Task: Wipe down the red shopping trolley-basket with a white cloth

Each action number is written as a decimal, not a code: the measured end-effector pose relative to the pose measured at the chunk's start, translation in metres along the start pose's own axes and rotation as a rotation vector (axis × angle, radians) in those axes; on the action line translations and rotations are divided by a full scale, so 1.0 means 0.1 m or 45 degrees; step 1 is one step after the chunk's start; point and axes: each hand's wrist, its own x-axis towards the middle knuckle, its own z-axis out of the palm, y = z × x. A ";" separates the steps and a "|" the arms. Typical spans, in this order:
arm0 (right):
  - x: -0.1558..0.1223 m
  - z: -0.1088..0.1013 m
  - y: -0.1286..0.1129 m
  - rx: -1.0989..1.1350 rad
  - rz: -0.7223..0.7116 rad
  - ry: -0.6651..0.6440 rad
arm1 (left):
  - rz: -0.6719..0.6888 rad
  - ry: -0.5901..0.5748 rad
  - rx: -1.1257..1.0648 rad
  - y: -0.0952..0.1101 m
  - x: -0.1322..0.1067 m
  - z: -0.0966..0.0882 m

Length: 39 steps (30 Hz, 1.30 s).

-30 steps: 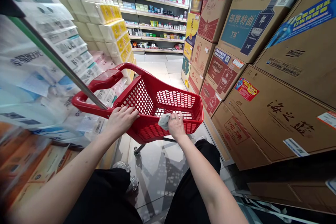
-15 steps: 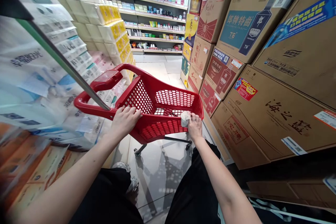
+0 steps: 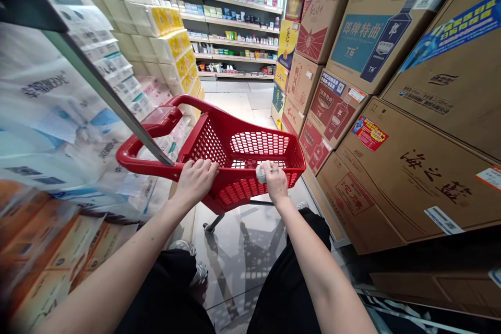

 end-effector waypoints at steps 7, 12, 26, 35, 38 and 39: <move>0.08 -0.02 -0.50 0.144 -0.112 0.025 | -0.024 -0.024 -0.028 0.02 -0.01 -0.02; 0.24 -0.09 -0.83 0.162 -0.218 -0.015 | 0.004 -0.034 0.014 -0.02 -0.02 -0.04; -0.10 0.01 0.71 -0.205 -0.016 -0.042 | 0.019 -0.034 -0.037 -0.08 -0.06 -0.07; 0.04 0.14 0.67 -0.186 0.133 -0.046 | 0.001 0.004 -0.030 -0.32 -0.17 -0.18; 0.10 0.14 0.56 -0.173 0.134 -0.066 | 0.033 -0.048 -0.004 -0.37 -0.19 -0.19; 0.12 0.13 0.46 -0.154 0.105 -0.069 | 0.040 -0.052 -0.001 -0.37 -0.19 -0.19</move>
